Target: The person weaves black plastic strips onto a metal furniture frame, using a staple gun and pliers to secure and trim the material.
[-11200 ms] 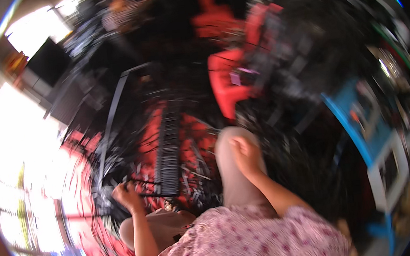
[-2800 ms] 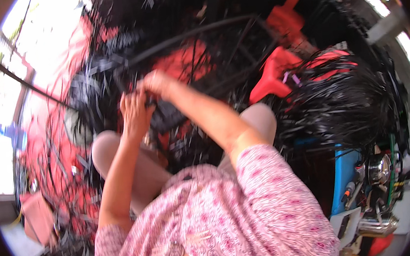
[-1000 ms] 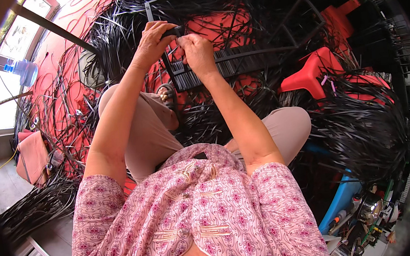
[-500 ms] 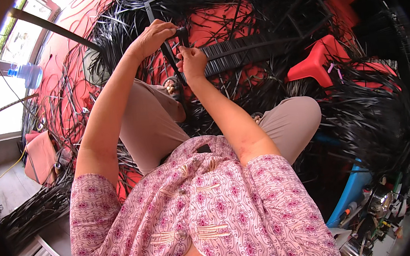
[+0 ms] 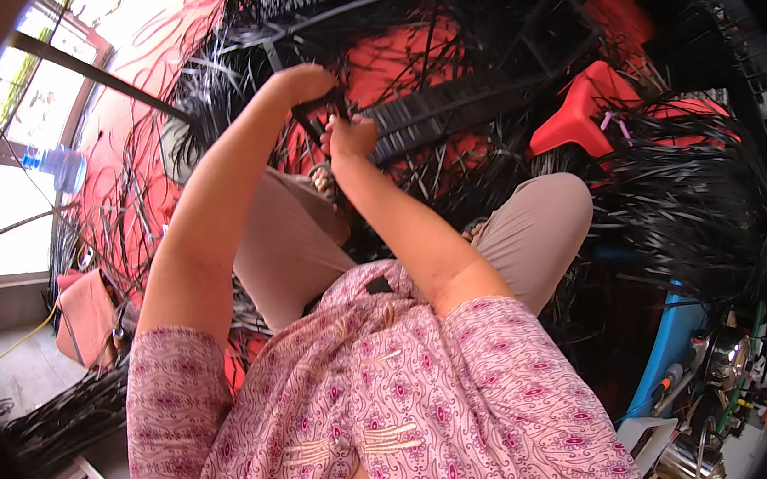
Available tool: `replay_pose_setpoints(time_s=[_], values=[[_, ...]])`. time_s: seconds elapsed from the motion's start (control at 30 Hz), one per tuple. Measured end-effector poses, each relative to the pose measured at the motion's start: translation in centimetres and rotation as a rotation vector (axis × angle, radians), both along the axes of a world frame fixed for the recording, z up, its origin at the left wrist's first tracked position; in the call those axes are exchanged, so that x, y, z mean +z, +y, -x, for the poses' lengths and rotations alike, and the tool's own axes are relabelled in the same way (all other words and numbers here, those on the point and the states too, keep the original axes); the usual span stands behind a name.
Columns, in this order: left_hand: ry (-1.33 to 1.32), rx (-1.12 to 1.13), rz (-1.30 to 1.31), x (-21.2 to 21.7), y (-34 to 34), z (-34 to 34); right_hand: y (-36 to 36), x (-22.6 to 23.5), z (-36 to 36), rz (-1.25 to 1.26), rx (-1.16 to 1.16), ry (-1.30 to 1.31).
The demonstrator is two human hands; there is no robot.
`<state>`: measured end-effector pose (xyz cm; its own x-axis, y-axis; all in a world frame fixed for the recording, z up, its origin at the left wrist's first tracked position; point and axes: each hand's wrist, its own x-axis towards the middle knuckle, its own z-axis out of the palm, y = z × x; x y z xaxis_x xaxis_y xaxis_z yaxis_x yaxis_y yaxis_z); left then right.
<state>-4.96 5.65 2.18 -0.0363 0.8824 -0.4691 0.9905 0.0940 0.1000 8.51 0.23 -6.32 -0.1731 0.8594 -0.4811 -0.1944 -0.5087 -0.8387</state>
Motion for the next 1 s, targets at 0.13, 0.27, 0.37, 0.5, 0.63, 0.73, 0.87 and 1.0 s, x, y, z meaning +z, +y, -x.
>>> replay_pose_setpoints(time_s=[0.13,0.27,0.37,0.5,0.63,0.73,0.87,1.0], values=[[0.026,0.147,0.026,-1.5,-0.2,0.0,-0.8,-0.3,1.7,0.054,-0.021,0.039],[0.009,0.148,0.041,-2.8,2.6,-1.1,1.4,-5.5,3.0,-0.212,-0.257,-0.082],[0.001,0.247,0.073,-3.9,1.7,0.9,0.0,-4.3,4.0,-0.160,-0.216,-0.066],[0.024,0.360,0.120,-2.6,0.2,-0.4,-1.4,-0.2,2.6,-0.030,-0.092,-0.102],[0.062,0.246,0.089,-4.8,0.5,2.0,-0.6,-2.3,3.2,-0.109,-0.047,-0.157],[-0.072,0.488,0.209,1.4,0.4,-3.9,0.5,-2.4,1.0,-0.054,-0.026,-0.107],[-0.043,0.665,0.177,-0.9,0.3,-0.2,-0.8,-1.3,2.4,-0.130,0.044,-0.094],[-0.027,0.752,0.139,2.4,-1.3,-2.6,-0.8,0.1,1.6,-0.037,0.126,-0.076]])
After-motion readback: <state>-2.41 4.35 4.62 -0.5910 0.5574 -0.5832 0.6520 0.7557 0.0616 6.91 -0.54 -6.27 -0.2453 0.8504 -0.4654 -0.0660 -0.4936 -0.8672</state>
